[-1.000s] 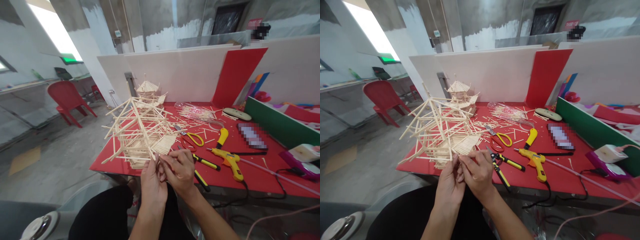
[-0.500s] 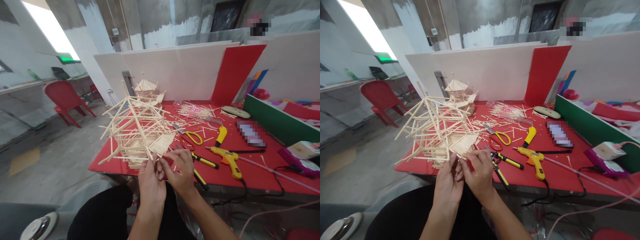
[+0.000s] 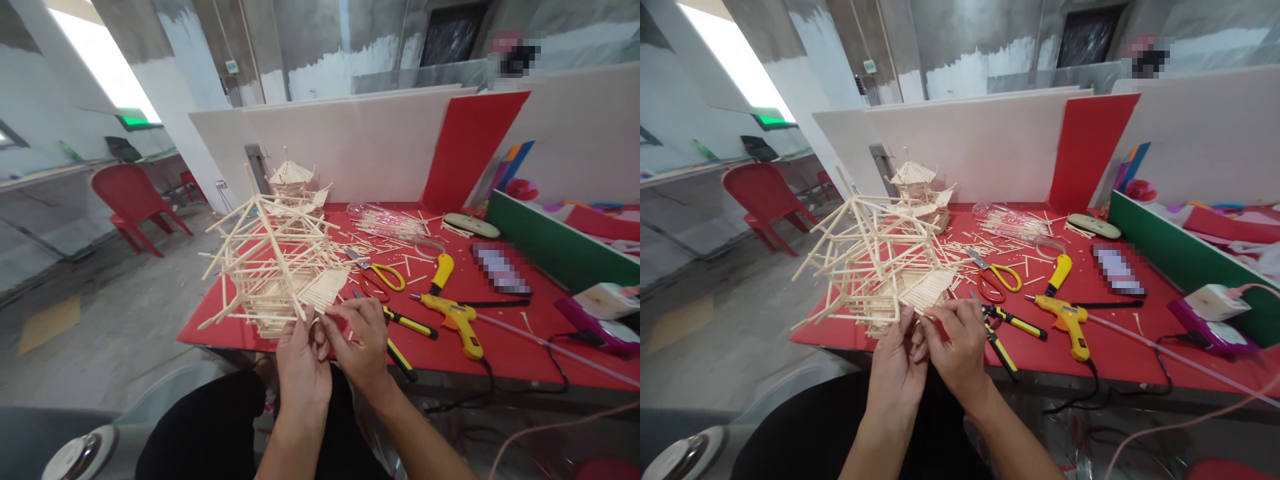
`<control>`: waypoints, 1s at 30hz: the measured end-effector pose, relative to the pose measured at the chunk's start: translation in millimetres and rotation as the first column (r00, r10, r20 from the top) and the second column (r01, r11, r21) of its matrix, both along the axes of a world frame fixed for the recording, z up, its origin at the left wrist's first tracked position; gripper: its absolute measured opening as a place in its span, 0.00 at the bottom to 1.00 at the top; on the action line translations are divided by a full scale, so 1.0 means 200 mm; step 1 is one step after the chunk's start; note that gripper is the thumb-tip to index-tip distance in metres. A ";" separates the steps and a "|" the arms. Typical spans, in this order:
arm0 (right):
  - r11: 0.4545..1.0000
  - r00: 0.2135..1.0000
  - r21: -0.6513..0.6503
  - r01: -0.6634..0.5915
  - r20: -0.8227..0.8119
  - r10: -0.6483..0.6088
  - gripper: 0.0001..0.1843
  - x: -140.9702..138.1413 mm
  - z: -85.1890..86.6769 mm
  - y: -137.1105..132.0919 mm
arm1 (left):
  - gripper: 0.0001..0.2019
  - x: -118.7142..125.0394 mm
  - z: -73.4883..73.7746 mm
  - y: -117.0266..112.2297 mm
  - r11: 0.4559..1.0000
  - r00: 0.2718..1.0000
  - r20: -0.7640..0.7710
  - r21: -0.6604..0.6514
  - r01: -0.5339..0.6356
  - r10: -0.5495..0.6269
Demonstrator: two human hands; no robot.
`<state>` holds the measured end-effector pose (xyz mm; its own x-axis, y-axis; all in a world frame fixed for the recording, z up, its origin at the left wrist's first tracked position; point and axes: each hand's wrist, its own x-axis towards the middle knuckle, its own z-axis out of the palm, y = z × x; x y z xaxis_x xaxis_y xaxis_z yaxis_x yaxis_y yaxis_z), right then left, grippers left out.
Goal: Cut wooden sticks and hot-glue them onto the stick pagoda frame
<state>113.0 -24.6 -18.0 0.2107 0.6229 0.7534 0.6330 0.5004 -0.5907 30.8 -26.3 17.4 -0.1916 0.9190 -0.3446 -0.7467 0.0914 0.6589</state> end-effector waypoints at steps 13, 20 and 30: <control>1.000 1.000 0.020 0.000 0.003 0.000 0.04 0.00 -0.01 0.01 | 0.17 0.00 -0.01 0.00 1.000 1.000 0.009 0.008 -0.016 0.016; 1.000 1.000 0.003 -0.014 0.004 0.014 0.05 0.00 0.01 -0.01 | 0.16 0.00 -0.01 0.00 1.000 1.000 0.005 0.019 -0.007 0.007; 0.803 0.823 -0.210 0.558 0.263 -0.503 0.13 0.60 -0.20 -0.19 | 0.17 -0.01 -0.01 0.00 0.999 1.000 0.008 0.030 -0.026 0.026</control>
<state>232.2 -63.5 -58.3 0.4411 0.6352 0.6340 0.8627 -0.1054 -0.4946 28.3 -25.3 15.0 -0.2127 0.9238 -0.3183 -0.7537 0.0522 0.6551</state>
